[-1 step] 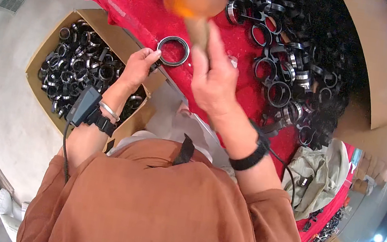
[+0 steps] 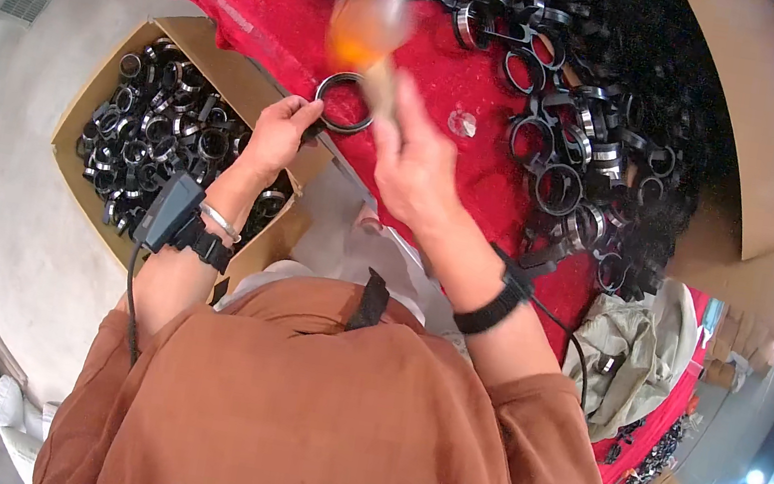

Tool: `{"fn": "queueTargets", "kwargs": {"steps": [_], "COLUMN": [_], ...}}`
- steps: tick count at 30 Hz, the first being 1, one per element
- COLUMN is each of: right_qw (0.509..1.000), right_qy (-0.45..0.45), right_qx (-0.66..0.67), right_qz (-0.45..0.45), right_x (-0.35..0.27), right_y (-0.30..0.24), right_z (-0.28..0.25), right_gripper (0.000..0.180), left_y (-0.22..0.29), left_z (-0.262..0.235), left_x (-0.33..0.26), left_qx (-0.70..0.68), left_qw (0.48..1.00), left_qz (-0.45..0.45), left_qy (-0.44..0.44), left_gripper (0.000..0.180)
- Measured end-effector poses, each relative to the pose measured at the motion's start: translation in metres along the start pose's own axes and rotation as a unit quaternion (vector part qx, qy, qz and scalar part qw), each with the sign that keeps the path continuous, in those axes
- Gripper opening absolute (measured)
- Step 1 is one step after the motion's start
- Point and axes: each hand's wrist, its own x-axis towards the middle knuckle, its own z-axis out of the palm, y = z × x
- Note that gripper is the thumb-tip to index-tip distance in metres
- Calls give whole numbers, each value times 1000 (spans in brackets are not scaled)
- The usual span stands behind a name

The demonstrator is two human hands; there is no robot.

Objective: Using a rubber mallet to hammer metal rings into a specific shape or fitting them onto another component on a work table.

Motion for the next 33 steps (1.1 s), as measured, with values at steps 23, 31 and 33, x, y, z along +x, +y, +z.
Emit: {"fn": "queueTargets", "kwargs": {"steps": [23, 31, 33], "right_qw": [958, 936, 935], "right_qy": [39, -17, -5], "right_qx": [259, 221, 220], "right_qz": [113, 272, 279], "right_x": [-6, -18, -19], "right_y": [-1, 23, 27], "right_z": [-26, 6, -7], "right_gripper": [42, 45, 46], "left_y": [-21, -11, -11], "left_z": [12, 16, 14], "left_x": [-1, -1, -2], "left_qx": [3, -26, -43], "left_qw": [994, 997, 998], "left_qz": [69, 26, 11], "left_qy": [79, 63, 47], "left_gripper": [30, 33, 34]}}
